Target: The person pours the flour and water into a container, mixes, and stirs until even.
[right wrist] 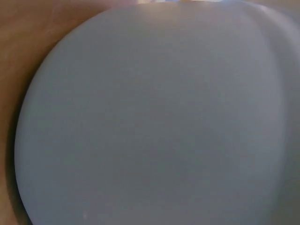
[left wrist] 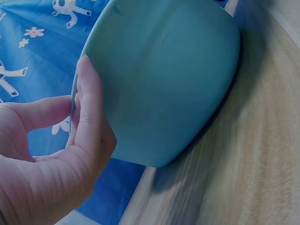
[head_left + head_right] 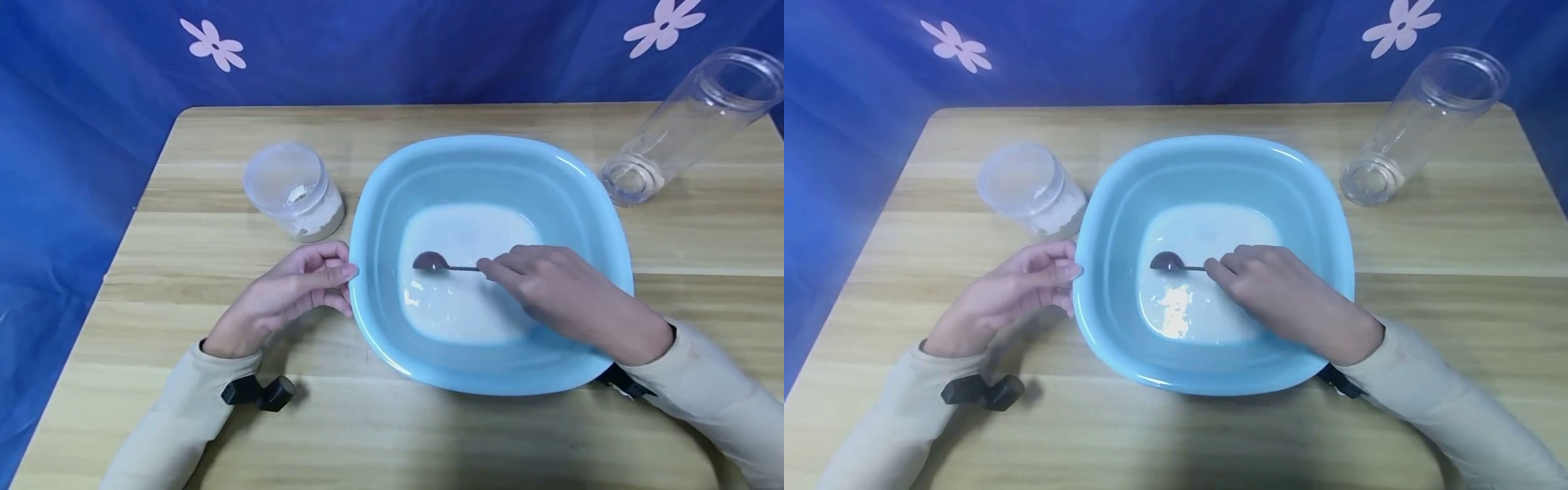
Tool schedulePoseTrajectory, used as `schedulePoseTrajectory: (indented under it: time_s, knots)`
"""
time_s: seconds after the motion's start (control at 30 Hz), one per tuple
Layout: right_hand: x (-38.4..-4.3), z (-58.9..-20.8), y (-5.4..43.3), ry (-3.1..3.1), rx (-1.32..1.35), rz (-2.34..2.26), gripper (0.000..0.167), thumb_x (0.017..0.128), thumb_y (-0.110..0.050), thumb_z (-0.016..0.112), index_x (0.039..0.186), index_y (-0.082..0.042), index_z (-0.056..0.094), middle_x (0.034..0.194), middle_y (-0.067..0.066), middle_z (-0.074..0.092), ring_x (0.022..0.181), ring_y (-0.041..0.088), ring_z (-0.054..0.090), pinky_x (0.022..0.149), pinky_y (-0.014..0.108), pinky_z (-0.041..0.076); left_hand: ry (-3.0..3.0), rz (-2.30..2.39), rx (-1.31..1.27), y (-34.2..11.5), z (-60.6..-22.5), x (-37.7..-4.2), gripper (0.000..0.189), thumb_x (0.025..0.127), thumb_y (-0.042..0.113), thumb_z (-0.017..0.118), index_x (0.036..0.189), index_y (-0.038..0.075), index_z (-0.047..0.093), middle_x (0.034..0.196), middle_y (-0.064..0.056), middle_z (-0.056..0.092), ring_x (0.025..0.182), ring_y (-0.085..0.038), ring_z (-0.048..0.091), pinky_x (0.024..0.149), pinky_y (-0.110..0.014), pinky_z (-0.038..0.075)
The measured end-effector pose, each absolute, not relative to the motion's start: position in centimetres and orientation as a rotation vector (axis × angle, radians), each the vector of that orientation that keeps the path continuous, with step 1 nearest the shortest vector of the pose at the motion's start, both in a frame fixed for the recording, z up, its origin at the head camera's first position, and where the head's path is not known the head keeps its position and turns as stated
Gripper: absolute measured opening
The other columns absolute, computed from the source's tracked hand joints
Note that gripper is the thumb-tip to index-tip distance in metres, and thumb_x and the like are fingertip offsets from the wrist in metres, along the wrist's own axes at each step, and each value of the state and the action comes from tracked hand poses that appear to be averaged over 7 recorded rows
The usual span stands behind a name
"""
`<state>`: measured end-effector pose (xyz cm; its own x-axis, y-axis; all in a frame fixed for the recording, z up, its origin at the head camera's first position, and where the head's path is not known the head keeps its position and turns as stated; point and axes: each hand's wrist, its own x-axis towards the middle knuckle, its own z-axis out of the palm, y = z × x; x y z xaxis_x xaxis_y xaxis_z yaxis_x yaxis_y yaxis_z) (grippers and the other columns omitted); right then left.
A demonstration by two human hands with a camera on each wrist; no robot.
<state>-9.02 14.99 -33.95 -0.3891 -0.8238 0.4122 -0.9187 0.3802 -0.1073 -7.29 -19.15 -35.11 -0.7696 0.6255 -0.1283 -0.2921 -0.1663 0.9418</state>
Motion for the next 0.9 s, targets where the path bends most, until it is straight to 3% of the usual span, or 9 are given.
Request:
schedulePoseTrajectory:
  time_s: [0.1,0.23,0.33,0.5,0.6,0.73,0.9]
  knots:
    - [-8.87,-33.97,15.06,-2.33,1.578,0.327,0.045,0.07,0.019,0.07,0.112,0.005,0.063,0.09,0.01,0.066,0.073,0.022,0.059,0.062,0.035,0.055,1.496,1.979,0.384,-19.1,-35.1,-7.28,0.007,0.098,0.001,0.05,0.095,0.003,0.056,0.085,-0.006,0.067,0.076,-0.017,0.067,0.07,-0.033,0.061]
    - [-8.73,-33.92,14.9,-2.142,1.604,0.356,0.024,0.093,0.011,0.05,0.111,0.005,0.064,0.093,0.011,0.066,0.073,0.023,0.058,0.063,0.035,0.056,1.5,1.981,0.38,-19.1,-35.22,-7.23,0.007,0.098,0.001,0.05,0.096,0.003,0.056,0.085,-0.006,0.067,0.076,-0.017,0.067,0.071,-0.034,0.061]
    - [-8.68,-33.84,14.75,-2.047,1.557,0.326,0.035,0.103,0.002,0.03,0.111,0.005,0.065,0.095,0.013,0.068,0.074,0.023,0.059,0.063,0.035,0.055,1.501,1.98,0.373,-19.13,-35.27,-7.17,0.006,0.098,0.001,0.05,0.096,0.003,0.055,0.085,-0.006,0.067,0.076,-0.017,0.067,0.071,-0.034,0.061]
    - [-8.7,-33.95,14.81,-2.037,1.457,0.241,0.03,0.101,0.004,0.036,0.108,0.008,0.065,0.091,0.017,0.068,0.07,0.027,0.057,0.058,0.035,0.054,1.501,1.983,0.369,-19.17,-35.33,-7.09,0.006,0.098,0.001,0.05,0.096,0.003,0.056,0.085,-0.006,0.067,0.076,-0.017,0.067,0.07,-0.033,0.061]
    - [-8.67,-34.04,14.88,-2.113,1.442,0.28,0.023,0.092,0.012,0.048,0.109,0.01,0.062,0.086,0.018,0.066,0.066,0.029,0.056,0.054,0.037,0.053,1.502,1.98,0.368,-19.2,-35.36,-7.04,0.007,0.098,0.001,0.05,0.096,0.003,0.056,0.085,-0.006,0.067,0.076,-0.017,0.067,0.07,-0.033,0.061]
    - [-8.61,-33.94,14.95,-2.291,1.442,0.347,0.04,0.075,0.019,0.064,0.113,0.009,0.061,0.086,0.015,0.067,0.071,0.028,0.062,0.058,0.039,0.057,1.506,1.979,0.364,-19.18,-35.23,-7.12,0.006,0.098,0.001,0.051,0.096,0.003,0.055,0.086,-0.007,0.068,0.076,-0.017,0.067,0.07,-0.033,0.061]
    - [-8.48,-34.15,14.83,-2.439,1.565,0.425,0.052,0.07,0.019,0.071,0.118,0.003,0.063,0.096,0.012,0.07,0.085,0.024,0.067,0.07,0.039,0.06,1.505,1.983,0.369,-19.12,-35.07,-7.23,0.005,0.098,0.002,0.051,0.095,0.003,0.055,0.085,-0.007,0.067,0.076,-0.017,0.067,0.07,-0.033,0.061]
